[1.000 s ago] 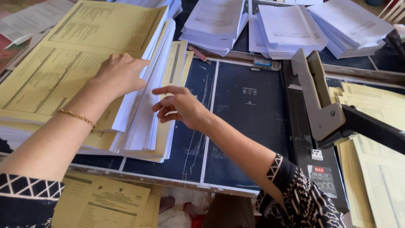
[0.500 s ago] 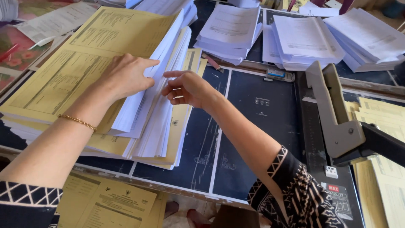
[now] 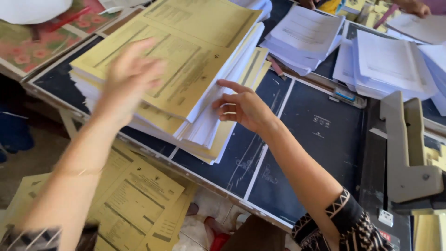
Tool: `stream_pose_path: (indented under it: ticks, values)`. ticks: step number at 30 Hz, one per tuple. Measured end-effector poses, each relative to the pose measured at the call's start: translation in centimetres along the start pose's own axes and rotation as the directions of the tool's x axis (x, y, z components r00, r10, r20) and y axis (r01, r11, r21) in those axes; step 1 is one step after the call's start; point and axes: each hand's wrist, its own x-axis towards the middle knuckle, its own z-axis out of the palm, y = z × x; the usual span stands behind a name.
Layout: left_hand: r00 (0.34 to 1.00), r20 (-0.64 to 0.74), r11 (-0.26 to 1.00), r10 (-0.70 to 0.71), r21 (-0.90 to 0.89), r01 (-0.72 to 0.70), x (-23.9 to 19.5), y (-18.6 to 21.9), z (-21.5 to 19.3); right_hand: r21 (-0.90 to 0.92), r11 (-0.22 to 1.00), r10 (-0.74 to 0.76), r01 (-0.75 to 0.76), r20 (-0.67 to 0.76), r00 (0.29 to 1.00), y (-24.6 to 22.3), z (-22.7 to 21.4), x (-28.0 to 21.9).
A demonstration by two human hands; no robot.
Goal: The person is assembling document sets by placing a yellow cover sheet on top of white pages and stapling them together using a heavy-duty manual stapler.
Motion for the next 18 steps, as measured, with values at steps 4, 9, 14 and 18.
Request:
stream_pose_path:
  ticks: [4,9,14,18]
  values:
    - [0.802,-0.42,0.816,-0.424,-0.561,0.138,-2.0,-6.3,-8.6,-0.015,1.0,-0.015,0.015,-0.005,1.0,0.7,0.8,-1.4]
    - [0.701,-0.423,0.711,-0.574,-0.683,0.169,0.8,-11.2,-13.2,0.034,0.999,-0.012,0.013,-0.018,1.0,1.5,1.9,-3.1]
    - [0.638,-0.352,0.604,-0.685,-0.764,0.226,1.4,-6.5,-11.6,-0.048,0.999,-0.026,0.024,-0.049,0.998,0.9,1.8,-5.2]
    - [0.688,-0.315,0.672,-0.654,-0.659,0.338,1.8,-4.0,-10.7,-0.043,0.995,-0.093,0.09,-0.08,0.992,1.6,1.9,-5.7]
